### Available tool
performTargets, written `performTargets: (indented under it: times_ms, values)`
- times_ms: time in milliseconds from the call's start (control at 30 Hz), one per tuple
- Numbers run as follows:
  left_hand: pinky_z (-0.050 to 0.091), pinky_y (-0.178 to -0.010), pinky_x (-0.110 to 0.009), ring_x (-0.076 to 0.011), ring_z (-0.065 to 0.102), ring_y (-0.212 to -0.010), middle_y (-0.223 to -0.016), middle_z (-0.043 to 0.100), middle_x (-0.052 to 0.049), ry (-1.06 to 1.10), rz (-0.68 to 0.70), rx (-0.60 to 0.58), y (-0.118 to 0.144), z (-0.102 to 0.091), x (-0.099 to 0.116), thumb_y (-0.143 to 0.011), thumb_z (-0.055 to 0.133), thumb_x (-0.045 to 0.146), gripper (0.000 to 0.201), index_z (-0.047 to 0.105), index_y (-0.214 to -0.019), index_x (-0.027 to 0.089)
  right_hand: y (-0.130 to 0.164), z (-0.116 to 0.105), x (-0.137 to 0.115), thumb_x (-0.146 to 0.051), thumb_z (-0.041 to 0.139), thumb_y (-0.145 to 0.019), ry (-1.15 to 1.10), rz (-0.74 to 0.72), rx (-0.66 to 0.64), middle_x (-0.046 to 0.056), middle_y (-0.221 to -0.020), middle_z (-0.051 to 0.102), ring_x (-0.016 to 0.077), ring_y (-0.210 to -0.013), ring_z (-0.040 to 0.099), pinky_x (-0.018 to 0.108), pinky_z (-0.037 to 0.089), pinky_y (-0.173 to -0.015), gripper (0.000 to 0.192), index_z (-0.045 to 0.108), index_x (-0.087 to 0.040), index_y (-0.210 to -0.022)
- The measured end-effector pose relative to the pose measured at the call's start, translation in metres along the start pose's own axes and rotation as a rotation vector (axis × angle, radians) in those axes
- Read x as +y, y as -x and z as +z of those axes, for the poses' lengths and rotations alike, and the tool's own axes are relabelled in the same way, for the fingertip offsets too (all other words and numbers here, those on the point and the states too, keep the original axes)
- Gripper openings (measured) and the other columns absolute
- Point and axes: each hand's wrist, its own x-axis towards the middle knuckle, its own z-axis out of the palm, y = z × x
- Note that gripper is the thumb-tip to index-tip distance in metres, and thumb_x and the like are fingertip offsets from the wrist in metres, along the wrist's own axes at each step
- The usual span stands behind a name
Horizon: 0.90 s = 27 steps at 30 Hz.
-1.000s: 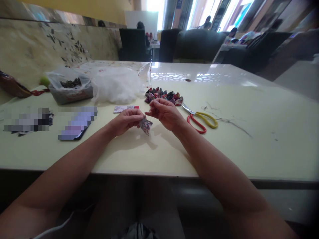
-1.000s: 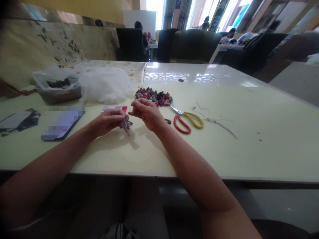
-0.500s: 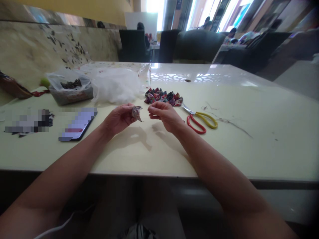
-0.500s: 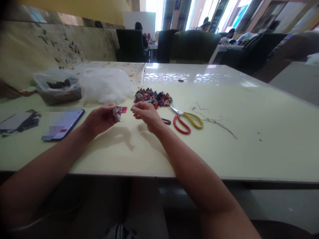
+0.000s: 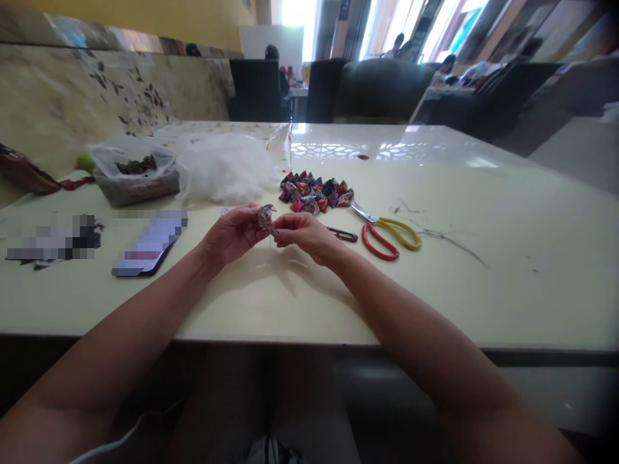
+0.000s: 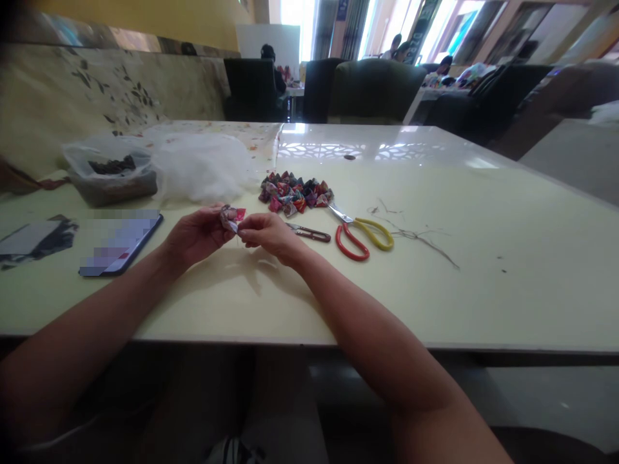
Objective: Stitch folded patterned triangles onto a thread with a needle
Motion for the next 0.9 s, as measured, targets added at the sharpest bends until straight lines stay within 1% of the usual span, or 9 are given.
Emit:
performTargets:
  times_ms: [100, 233, 333, 400, 500, 633, 700, 800, 900]
  values:
    - [0.061, -0.076, -0.026, -0.0142, 0.071, -0.073, -0.078, 0.074, -0.003, -0.027, 0.035, 0.006, -0.0007, -0.0012, -0.0012, -0.08, 0.07, 0.017, 0.002, 0.069, -0.079, 0.018, 0.0013, -0.0009, -0.002, -0.026, 0.084, -0.069, -0.005, 0.008, 0.005, -0.003, -0.069, 0.064, 0.0094, -0.069, 0.057, 0.025, 0.049, -0.07, 0.013, 0.075, -0.018, -0.074]
    - [0.062, -0.083, -0.03, -0.0156, 0.073, -0.079, -0.081, 0.075, -0.003, -0.068, 0.084, -0.015, -0.0019, -0.0032, -0.0025, -0.08, 0.073, 0.019, 0.004, 0.069, -0.082, 0.019, 0.0031, -0.0008, -0.0034, -0.025, 0.085, -0.069, -0.012, 0.022, -0.019, -0.003, -0.071, 0.064, 0.0085, -0.068, 0.057, 0.024, 0.05, -0.07, 0.014, 0.074, -0.018, -0.074]
    - [0.062, -0.083, -0.029, -0.0155, 0.073, -0.079, -0.08, 0.075, -0.003, -0.045, 0.068, 0.003, -0.0016, -0.0022, -0.0018, -0.081, 0.07, 0.017, 0.002, 0.069, -0.08, 0.019, 0.0039, -0.0006, -0.0033, -0.025, 0.084, -0.071, -0.03, 0.021, -0.027, -0.004, -0.069, 0.063, 0.0083, -0.067, 0.059, 0.023, 0.052, -0.07, 0.015, 0.071, -0.018, -0.072]
    - [0.061, -0.08, -0.026, -0.014, 0.072, -0.076, -0.079, 0.075, -0.003, -0.01, 0.049, 0.024, -0.0012, -0.001, -0.0006, -0.081, 0.069, 0.014, 0.005, 0.069, -0.079, 0.018, 0.0041, -0.0011, -0.0034, -0.024, 0.083, -0.073, -0.044, 0.031, -0.013, -0.003, -0.07, 0.066, 0.0094, -0.068, 0.063, 0.024, 0.054, -0.072, 0.017, 0.068, -0.018, -0.074]
    - [0.061, -0.076, -0.023, -0.0115, 0.07, -0.071, -0.077, 0.074, -0.002, 0.018, 0.031, 0.032, -0.0013, -0.0009, 0.0006, -0.081, 0.071, 0.012, 0.007, 0.068, -0.077, 0.017, 0.0039, -0.0026, -0.004, -0.025, 0.081, -0.077, -0.074, 0.025, 0.034, -0.002, -0.069, 0.067, 0.0107, -0.066, 0.065, 0.027, 0.057, -0.07, 0.017, 0.065, -0.019, -0.077]
    - [0.06, -0.076, -0.023, -0.0112, 0.071, -0.071, -0.078, 0.075, -0.002, -0.025, 0.017, 0.015, -0.0035, -0.0043, -0.0012, -0.08, 0.075, 0.015, 0.008, 0.068, -0.077, 0.017, 0.0016, -0.0055, -0.0039, -0.028, 0.086, -0.073, -0.128, -0.05, 0.159, -0.007, -0.067, 0.059, 0.007, -0.06, 0.055, 0.027, 0.057, -0.069, 0.024, 0.063, -0.019, -0.075]
    - [0.061, -0.076, -0.024, -0.0117, 0.071, -0.071, -0.079, 0.076, -0.002, -0.065, 0.018, -0.015, -0.0044, -0.0058, -0.0035, -0.077, 0.08, 0.018, 0.011, 0.069, -0.077, 0.017, 0.0, -0.0072, -0.0035, -0.031, 0.089, -0.071, -0.151, -0.074, 0.22, -0.007, -0.067, 0.058, 0.0073, -0.061, 0.055, 0.027, 0.058, -0.07, 0.028, 0.063, -0.02, -0.075]
    - [0.063, -0.077, -0.028, -0.013, 0.071, -0.07, -0.079, 0.075, -0.002, -0.139, 0.038, -0.083, -0.0038, -0.0063, -0.007, -0.073, 0.086, 0.023, 0.02, 0.068, -0.076, 0.016, -0.0016, -0.0086, -0.0046, -0.03, 0.088, -0.071, -0.185, -0.086, 0.263, -0.004, -0.07, 0.064, 0.0108, -0.07, 0.063, 0.029, 0.058, -0.075, 0.027, 0.063, -0.02, -0.074]
    - [0.062, -0.068, -0.028, -0.0153, 0.072, -0.072, -0.081, 0.074, -0.003, -0.28, 0.066, -0.102, -0.0013, -0.0057, -0.0087, -0.073, 0.089, 0.032, 0.027, 0.068, -0.08, 0.016, -0.0014, -0.0093, -0.0091, -0.024, 0.084, -0.073, -0.228, -0.099, 0.287, 0.001, -0.078, 0.072, 0.0151, -0.082, 0.072, 0.031, 0.059, -0.079, 0.026, 0.059, -0.02, -0.072]
